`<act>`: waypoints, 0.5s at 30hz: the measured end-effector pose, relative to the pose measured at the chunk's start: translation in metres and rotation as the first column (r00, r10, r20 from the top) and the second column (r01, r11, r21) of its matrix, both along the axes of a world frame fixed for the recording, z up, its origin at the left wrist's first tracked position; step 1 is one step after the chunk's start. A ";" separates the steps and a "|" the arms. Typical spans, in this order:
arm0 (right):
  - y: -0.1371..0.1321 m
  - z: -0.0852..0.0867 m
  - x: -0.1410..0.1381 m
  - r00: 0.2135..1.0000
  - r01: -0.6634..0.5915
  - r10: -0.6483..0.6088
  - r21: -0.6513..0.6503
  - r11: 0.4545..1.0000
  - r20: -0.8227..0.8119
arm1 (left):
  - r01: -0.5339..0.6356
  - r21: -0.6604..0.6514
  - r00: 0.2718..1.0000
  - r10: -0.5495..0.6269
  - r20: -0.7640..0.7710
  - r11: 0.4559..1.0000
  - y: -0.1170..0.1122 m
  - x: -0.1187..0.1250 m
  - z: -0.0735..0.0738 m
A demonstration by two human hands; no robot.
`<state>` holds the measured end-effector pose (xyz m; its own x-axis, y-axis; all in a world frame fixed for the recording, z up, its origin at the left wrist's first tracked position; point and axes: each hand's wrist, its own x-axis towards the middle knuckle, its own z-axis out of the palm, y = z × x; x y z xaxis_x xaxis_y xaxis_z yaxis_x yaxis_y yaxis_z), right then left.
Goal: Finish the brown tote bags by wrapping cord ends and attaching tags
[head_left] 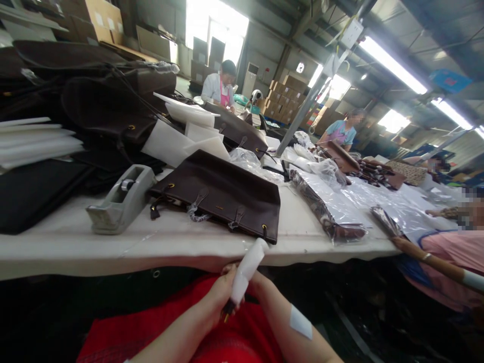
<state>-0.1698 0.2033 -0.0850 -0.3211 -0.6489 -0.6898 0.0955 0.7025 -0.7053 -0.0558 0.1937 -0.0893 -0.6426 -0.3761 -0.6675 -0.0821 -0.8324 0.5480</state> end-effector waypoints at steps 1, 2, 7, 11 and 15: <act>0.006 -0.002 -0.006 0.997 -0.067 0.067 -0.019 0.998 0.023 | -0.022 -0.086 0.999 0.025 0.032 0.996 -0.003 0.001 -0.003; 0.012 -0.003 -0.014 0.991 -0.129 0.130 -0.039 0.991 0.042 | -0.047 -0.190 0.997 0.057 0.050 0.981 -0.006 0.002 -0.005; 0.038 0.026 -0.066 0.832 -0.540 0.534 -0.005 0.842 0.147 | -0.046 -0.639 0.998 0.055 -0.005 0.768 -0.015 0.008 0.000; 0.041 0.070 -0.086 0.765 -0.624 0.637 -0.135 0.770 0.095 | 0.080 -0.759 0.995 -0.012 0.095 0.646 -0.014 0.011 0.012; 0.022 0.099 -0.071 0.764 -0.629 0.483 -0.324 0.707 -0.428 | 0.127 -0.774 0.991 -0.044 0.127 0.621 -0.012 0.015 0.015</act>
<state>-0.2403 0.2255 0.0145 0.0622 -0.9701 -0.2345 -0.4714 0.1785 -0.8637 -0.0411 0.1817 -0.0742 -0.6545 -0.7277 -0.2051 -0.2116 -0.0841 0.9737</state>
